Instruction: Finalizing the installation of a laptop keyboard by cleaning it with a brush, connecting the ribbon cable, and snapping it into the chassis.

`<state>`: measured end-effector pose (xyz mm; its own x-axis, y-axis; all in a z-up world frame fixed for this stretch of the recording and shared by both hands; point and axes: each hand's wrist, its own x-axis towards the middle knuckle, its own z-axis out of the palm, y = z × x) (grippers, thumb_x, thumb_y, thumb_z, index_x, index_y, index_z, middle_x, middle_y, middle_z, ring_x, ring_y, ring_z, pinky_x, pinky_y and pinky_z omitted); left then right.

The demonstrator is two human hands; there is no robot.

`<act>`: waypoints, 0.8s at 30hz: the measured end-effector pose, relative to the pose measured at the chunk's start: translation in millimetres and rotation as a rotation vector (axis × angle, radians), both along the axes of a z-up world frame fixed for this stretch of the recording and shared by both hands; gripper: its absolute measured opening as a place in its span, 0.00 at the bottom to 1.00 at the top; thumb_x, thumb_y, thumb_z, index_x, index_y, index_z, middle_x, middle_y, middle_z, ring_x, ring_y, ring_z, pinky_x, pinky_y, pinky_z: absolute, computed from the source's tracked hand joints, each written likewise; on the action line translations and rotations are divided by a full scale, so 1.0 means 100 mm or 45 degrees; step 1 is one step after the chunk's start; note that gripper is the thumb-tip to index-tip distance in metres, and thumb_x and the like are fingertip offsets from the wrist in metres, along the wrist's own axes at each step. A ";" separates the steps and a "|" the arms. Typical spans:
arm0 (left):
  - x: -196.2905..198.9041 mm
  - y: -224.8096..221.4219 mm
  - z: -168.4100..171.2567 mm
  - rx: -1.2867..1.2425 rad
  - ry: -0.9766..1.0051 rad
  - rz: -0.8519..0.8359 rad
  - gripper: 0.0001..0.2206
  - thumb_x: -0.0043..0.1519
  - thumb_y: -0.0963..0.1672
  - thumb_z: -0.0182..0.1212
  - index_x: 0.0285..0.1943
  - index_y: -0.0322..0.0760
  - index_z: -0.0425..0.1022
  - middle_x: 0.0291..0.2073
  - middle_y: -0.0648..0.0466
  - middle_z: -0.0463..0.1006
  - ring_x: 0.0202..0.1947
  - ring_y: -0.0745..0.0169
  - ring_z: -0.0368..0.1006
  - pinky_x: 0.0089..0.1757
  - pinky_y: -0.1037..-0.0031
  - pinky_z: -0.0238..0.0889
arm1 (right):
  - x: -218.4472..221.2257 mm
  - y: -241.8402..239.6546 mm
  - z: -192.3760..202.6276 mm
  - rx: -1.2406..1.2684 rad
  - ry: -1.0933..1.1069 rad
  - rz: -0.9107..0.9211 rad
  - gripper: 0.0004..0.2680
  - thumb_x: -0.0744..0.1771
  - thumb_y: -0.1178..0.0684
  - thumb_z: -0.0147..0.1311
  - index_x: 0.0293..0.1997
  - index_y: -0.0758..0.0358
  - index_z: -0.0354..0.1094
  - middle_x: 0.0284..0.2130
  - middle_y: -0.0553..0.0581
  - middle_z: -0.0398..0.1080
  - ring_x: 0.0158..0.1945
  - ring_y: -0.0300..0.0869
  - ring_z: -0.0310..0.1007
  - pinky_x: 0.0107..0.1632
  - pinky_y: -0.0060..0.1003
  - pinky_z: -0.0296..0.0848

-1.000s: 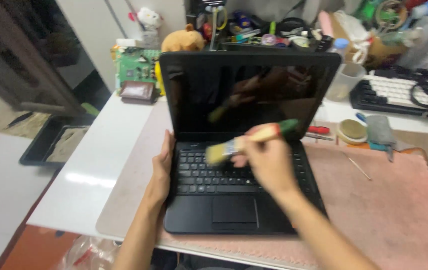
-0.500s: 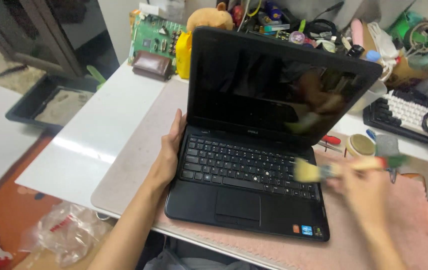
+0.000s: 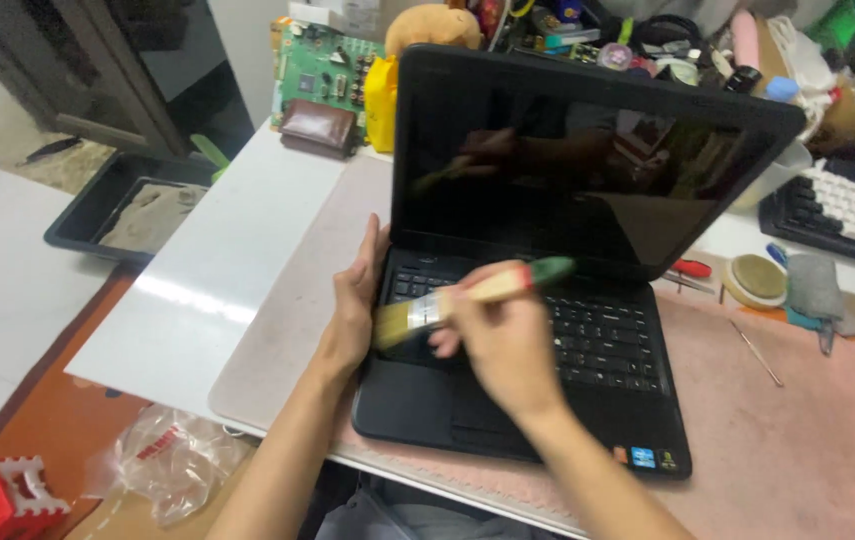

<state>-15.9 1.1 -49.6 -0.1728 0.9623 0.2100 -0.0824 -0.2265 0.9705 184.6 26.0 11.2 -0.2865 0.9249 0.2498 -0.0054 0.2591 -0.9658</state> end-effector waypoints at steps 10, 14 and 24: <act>0.05 -0.06 0.15 0.008 -0.065 0.006 0.41 0.72 0.60 0.22 0.93 0.40 0.28 0.93 0.40 0.37 0.92 0.49 0.35 0.81 0.58 0.30 | 2.75 0.47 0.10 -0.148 -0.918 -0.811 0.04 0.72 0.55 0.61 0.44 0.62 0.73 0.40 0.60 0.80 0.45 0.49 0.79 0.49 0.49 0.73; 0.09 -0.06 0.16 -0.056 -0.040 0.028 0.40 0.71 0.58 0.22 0.93 0.43 0.30 0.93 0.41 0.38 0.92 0.49 0.33 0.81 0.57 0.29 | 2.84 0.31 0.39 0.145 -0.488 -0.748 0.06 0.76 0.68 0.50 0.58 0.69 0.58 0.30 0.70 0.71 0.26 0.46 0.70 0.29 0.35 0.67; -0.20 0.00 -0.21 0.085 -0.722 0.097 0.46 0.64 0.57 0.43 0.95 0.43 0.41 0.86 0.27 0.57 0.87 0.31 0.53 0.82 0.50 0.41 | 0.27 -0.48 0.06 -0.281 0.052 0.199 0.06 0.72 0.53 0.63 0.49 0.64 0.75 0.38 0.62 0.83 0.29 0.45 0.89 0.31 0.37 0.93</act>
<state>-36.3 1.2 -70.9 -0.3444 0.9306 0.1244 -0.5671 -0.3117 0.7624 211.9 -21.6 17.6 -0.4239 0.9036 0.0616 -0.0693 0.0355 -0.9970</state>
